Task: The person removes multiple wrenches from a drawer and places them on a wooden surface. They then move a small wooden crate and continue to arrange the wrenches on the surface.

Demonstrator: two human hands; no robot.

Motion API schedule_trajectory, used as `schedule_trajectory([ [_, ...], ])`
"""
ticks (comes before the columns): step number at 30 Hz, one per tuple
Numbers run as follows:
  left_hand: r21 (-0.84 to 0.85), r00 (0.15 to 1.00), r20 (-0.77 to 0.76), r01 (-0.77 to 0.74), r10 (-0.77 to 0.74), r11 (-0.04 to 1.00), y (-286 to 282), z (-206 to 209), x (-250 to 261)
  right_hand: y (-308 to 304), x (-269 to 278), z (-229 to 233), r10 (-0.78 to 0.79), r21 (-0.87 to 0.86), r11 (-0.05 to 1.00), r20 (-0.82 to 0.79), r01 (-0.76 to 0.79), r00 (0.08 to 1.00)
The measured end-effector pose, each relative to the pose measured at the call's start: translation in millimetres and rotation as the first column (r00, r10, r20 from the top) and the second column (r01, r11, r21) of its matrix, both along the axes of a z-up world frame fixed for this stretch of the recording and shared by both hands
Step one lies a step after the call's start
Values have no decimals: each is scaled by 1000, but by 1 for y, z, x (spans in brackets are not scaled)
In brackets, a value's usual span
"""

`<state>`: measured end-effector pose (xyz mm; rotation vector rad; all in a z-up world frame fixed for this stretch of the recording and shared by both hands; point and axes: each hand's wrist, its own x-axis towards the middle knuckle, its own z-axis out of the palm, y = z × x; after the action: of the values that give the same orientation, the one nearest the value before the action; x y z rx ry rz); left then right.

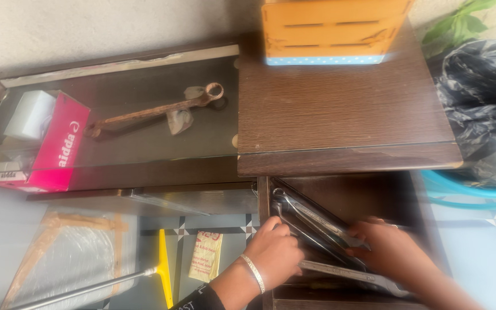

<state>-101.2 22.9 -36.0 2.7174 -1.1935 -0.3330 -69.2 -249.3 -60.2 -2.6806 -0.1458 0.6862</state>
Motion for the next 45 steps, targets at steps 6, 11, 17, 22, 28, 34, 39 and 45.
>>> schedule_trajectory([
  [6,-282,999,10,-38,42,959,4,9,2,-4,24,-7,122,-111,982,-227,-150,966],
  [11,-515,931,220,-143,292,845,24,29,33,-2,11,-2,110,-79,990,-70,-115,991],
  [17,-587,880,215,-231,425,776,32,37,49,10,16,26,116,-248,955,-193,-162,974],
  [22,-556,928,198,-159,317,816,15,26,36,17,17,24,122,-265,950,-164,-163,979],
  [28,-528,951,90,-206,296,824,6,11,31,5,9,6,126,-46,991,49,-124,991],
  [34,-402,946,161,-198,282,894,-7,-6,50,12,13,14,167,-110,979,-35,-170,985],
  [39,-172,983,142,-96,121,980,-37,-18,68,23,15,15,181,-265,944,-76,-195,980],
  [45,3,998,62,-8,8,1000,-52,-23,79,25,-2,-7,387,-360,870,75,-337,919],
])
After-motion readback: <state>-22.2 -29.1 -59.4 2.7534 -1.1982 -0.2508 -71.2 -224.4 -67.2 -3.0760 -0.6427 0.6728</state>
